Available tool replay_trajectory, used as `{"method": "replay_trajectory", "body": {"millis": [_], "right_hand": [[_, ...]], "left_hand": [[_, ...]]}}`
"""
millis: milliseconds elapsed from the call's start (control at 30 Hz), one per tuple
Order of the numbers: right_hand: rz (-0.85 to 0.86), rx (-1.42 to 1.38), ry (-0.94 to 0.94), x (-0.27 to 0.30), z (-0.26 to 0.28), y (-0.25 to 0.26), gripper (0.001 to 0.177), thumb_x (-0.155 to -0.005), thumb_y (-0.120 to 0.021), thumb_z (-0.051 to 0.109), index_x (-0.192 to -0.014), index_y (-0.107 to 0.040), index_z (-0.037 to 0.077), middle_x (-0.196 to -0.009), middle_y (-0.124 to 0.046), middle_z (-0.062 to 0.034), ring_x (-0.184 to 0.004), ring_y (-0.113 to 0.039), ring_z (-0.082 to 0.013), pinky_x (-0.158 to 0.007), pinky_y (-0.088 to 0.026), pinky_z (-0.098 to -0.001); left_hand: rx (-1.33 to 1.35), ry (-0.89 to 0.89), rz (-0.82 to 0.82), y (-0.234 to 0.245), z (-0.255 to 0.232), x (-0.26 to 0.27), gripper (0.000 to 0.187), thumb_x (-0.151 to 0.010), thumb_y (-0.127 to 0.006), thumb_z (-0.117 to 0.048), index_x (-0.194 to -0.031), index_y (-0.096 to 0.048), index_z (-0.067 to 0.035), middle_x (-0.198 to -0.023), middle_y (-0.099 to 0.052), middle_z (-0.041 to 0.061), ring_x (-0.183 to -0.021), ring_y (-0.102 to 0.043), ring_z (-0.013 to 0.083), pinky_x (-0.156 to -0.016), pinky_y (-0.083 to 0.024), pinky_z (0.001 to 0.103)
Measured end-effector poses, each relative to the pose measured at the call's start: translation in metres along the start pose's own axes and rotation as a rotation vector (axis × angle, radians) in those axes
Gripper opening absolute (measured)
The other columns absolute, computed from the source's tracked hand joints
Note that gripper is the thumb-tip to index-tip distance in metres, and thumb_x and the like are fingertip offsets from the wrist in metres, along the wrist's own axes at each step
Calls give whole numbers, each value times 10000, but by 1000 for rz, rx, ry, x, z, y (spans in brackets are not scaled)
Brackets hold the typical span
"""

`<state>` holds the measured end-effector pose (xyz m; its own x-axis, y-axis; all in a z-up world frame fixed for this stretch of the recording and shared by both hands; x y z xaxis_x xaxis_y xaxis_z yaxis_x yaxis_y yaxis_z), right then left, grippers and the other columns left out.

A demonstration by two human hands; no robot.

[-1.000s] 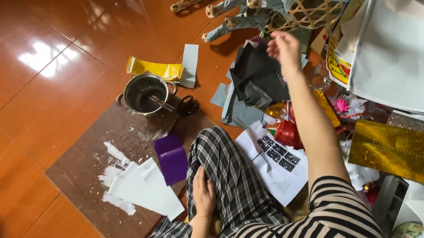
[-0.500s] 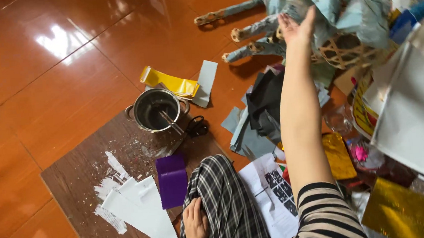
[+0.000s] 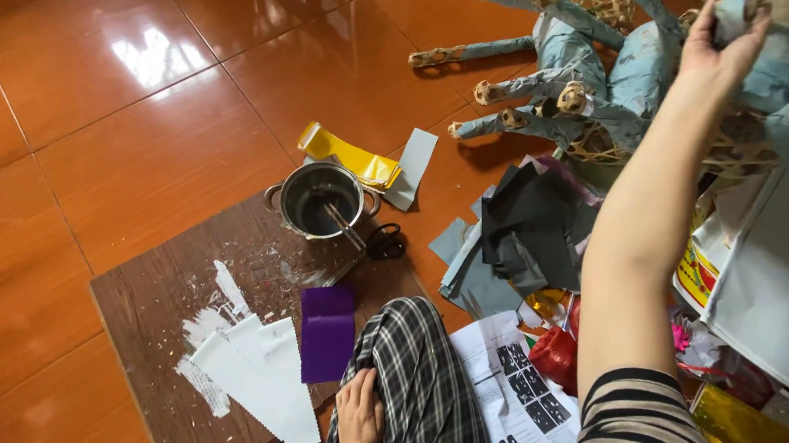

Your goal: Crafting a paper mache giraffe by applying paper and decorative purple strips

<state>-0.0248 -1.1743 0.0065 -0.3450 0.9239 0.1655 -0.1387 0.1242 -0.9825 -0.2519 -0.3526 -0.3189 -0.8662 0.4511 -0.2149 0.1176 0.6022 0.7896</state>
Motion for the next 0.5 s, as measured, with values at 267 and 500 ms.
{"method": "replay_trajectory", "body": {"millis": [267, 500], "right_hand": [[338, 614, -87, 267, -26, -52, 803, -821, -823, 192, -1462, -463, -133, -1367, -526, -297, -1063, -740, -295, -804, -779, -307], [829, 836, -350, 388, -15, 45, 592, -1037, -845, 214, -1551, -552, 197, -1415, -698, -49, -1259, -754, -257, -1026, -693, -411]], "left_hand": [[41, -97, -140, 20, -20, -16, 491, -920, -646, -101, -1411, -645, -86, -1434, -667, 80, -1230, -638, 311, -1112, -449, 427], [433, 198, -269, 117, 21, -57, 401, -943, -679, -1, -1335, -729, -68, -1074, -816, 101, -695, -674, 207, -652, -570, 348]]}}
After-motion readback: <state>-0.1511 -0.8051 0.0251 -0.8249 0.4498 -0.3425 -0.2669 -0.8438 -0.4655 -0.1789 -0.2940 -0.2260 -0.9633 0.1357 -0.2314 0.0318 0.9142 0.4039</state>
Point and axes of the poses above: each hand's wrist, its own x-axis away from the middle knuckle, its own y-axis out of the back of the hand, z = x × y, the point moved 3 cm from there along -x, towards the middle knuckle
